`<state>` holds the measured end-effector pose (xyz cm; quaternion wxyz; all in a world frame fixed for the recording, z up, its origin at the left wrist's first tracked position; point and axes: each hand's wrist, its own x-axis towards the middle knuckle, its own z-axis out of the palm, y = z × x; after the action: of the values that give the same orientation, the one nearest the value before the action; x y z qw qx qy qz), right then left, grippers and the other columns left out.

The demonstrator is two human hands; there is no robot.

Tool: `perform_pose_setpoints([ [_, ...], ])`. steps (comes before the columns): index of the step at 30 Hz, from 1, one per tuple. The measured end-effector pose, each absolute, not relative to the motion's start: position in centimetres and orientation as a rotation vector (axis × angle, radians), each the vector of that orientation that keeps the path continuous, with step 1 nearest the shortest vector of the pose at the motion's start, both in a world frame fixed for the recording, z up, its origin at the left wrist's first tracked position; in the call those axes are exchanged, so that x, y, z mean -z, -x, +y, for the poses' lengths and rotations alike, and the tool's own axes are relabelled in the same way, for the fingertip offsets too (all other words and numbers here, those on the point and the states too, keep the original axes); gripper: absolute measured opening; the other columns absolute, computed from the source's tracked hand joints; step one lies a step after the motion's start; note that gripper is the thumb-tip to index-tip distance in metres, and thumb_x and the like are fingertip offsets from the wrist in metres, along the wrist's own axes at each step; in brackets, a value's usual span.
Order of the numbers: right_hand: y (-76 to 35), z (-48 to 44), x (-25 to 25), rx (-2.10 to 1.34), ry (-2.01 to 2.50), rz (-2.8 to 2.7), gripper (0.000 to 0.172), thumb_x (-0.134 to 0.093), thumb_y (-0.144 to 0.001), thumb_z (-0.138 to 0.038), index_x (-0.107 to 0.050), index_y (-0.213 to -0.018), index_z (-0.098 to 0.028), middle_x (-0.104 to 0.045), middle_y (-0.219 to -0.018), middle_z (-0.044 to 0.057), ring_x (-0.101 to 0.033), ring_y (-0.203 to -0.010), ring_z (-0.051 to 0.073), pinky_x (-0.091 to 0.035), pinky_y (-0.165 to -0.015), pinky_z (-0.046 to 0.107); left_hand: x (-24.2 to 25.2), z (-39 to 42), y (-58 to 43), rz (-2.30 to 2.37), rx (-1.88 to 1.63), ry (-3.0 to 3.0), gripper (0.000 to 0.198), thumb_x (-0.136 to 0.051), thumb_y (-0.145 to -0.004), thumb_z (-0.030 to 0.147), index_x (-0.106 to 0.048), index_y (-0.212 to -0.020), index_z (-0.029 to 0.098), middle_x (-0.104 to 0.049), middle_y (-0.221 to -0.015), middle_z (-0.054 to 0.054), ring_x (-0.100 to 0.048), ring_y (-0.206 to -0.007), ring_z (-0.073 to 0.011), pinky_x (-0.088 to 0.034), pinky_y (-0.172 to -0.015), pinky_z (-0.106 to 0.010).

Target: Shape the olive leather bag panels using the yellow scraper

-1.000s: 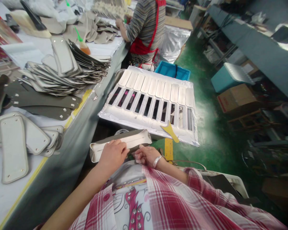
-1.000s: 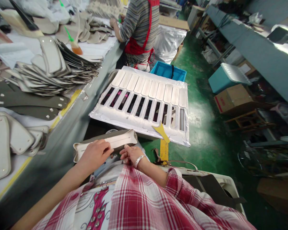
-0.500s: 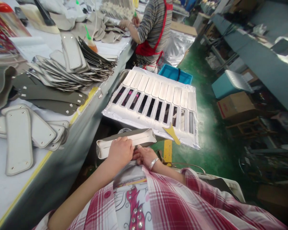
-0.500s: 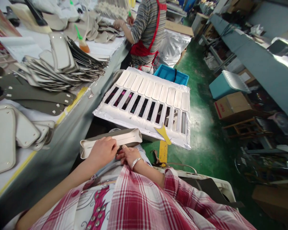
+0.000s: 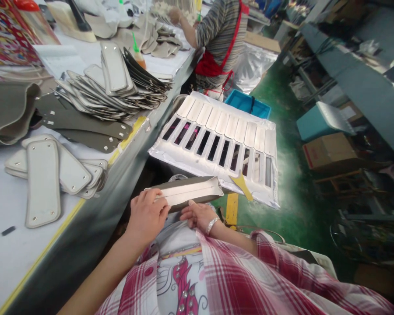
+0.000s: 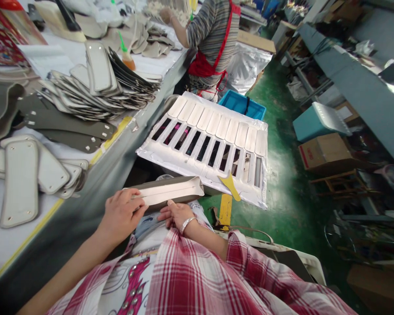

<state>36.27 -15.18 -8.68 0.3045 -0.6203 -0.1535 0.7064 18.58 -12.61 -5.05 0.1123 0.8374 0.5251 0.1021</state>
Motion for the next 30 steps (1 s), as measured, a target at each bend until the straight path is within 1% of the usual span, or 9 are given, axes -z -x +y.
perform_pose_setpoints([
  [3, -35.5, -15.1, 8.5, -1.889, 1.645, -0.410, 0.043, -0.032, -0.093, -0.034, -0.058, -0.067, -0.010, -0.064, -0.055, 0.004, -0.044, -0.029, 0.007, -0.029, -0.033, 0.019, 5.5, -13.0, -19.0, 1.610, -0.379, -2.431, 0.017, -0.049, -0.082, 0.027, -0.061, -0.073, 0.020, -0.053, -0.112, -0.007, -0.044, -0.103, -0.0270, -0.035, -0.080, -0.043],
  [7, -34.5, -15.0, 8.2, -1.874, 1.677, -0.420, 0.043, -0.033, -0.092, -0.035, -0.057, -0.067, -0.011, -0.064, -0.054, 0.005, -0.044, -0.029, 0.007, -0.029, -0.033, 0.018, 5.8, -13.2, -19.5, 1.638, -0.447, -2.423, 0.014, -0.048, -0.082, 0.023, -0.059, -0.073, 0.018, -0.053, -0.112, -0.009, -0.043, -0.105, -0.0283, -0.034, -0.085, -0.046],
  [11, -33.5, -14.9, 7.9, -1.874, 1.717, -0.464, 0.041, -0.036, -0.091, -0.036, -0.057, -0.067, -0.010, -0.065, -0.054, 0.006, -0.045, -0.030, 0.007, -0.030, -0.032, 0.018, 5.9, -13.2, -19.2, 1.624, -0.508, -2.405, 0.013, -0.048, -0.081, 0.022, -0.057, -0.073, 0.018, -0.053, -0.111, -0.008, -0.044, -0.105, -0.0272, -0.026, -0.099, -0.050],
  [15, -32.4, -14.7, 7.9, -1.895, 1.739, -0.515, 0.042, -0.034, -0.092, -0.035, -0.057, -0.067, -0.010, -0.065, -0.053, 0.007, -0.046, -0.029, 0.007, -0.029, -0.032, 0.018, 6.5, -13.3, -18.6, 1.593, -0.560, -2.374, 0.010, -0.049, -0.081, 0.021, -0.055, -0.074, 0.017, -0.051, -0.116, -0.010, -0.041, -0.110, -0.0282, -0.024, -0.101, -0.052],
  [18, -31.7, -14.5, 7.7, -1.903, 1.748, -0.538, 0.041, -0.034, -0.093, -0.032, -0.056, -0.068, -0.009, -0.064, -0.052, 0.006, -0.046, -0.029, 0.008, -0.028, -0.032, 0.018, 7.2, -13.6, -18.0, 1.554, -0.646, -2.358, 0.006, -0.050, -0.080, 0.019, -0.053, -0.076, 0.016, -0.048, -0.119, -0.012, -0.039, -0.114, -0.0286, -0.028, -0.100, -0.050],
  [22, -30.9, -14.4, 7.6, -1.941, 1.743, -0.563, 0.041, -0.033, -0.093, -0.034, -0.056, -0.067, -0.010, -0.065, -0.053, 0.005, -0.046, -0.030, 0.007, -0.029, -0.032, 0.018, 7.7, -13.7, -16.7, 1.520, -0.809, -2.280, 0.002, -0.050, -0.078, 0.015, -0.049, -0.077, 0.015, -0.045, -0.119, -0.014, -0.040, -0.114, -0.0264, -0.035, -0.098, -0.042],
  [24, -30.5, -14.3, 7.6, -1.960, 1.739, -0.582, 0.043, -0.032, -0.093, -0.034, -0.056, -0.066, -0.011, -0.065, -0.053, 0.005, -0.046, -0.029, 0.007, -0.029, -0.032, 0.018, 7.7, -13.6, -16.0, 1.516, -0.863, -2.266, 0.004, -0.049, -0.079, 0.015, -0.047, -0.075, 0.016, -0.043, -0.121, -0.014, -0.039, -0.116, -0.0263, -0.035, -0.099, -0.041],
  [27, -30.0, -14.2, 7.8, -1.969, 1.733, -0.598, 0.044, -0.030, -0.093, -0.035, -0.056, -0.066, -0.010, -0.064, -0.052, 0.005, -0.045, -0.028, 0.007, -0.028, -0.032, 0.018, 7.8, -13.2, -15.1, 1.467, -0.861, -2.306, 0.006, -0.048, -0.081, 0.017, -0.048, -0.075, 0.017, -0.040, -0.125, -0.013, -0.034, -0.122, -0.0277, -0.031, -0.102, -0.045],
  [30, -29.4, -14.1, 8.0, -1.975, 1.747, -0.612, 0.044, -0.029, -0.093, -0.035, -0.055, -0.067, -0.010, -0.063, -0.051, 0.005, -0.044, -0.028, 0.007, -0.028, -0.032, 0.019, 8.1, -13.0, -14.7, 1.401, -0.840, -2.302, 0.006, -0.046, -0.082, 0.017, -0.048, -0.076, 0.016, -0.039, -0.127, -0.013, -0.032, -0.123, -0.0264, -0.030, -0.104, -0.044],
])
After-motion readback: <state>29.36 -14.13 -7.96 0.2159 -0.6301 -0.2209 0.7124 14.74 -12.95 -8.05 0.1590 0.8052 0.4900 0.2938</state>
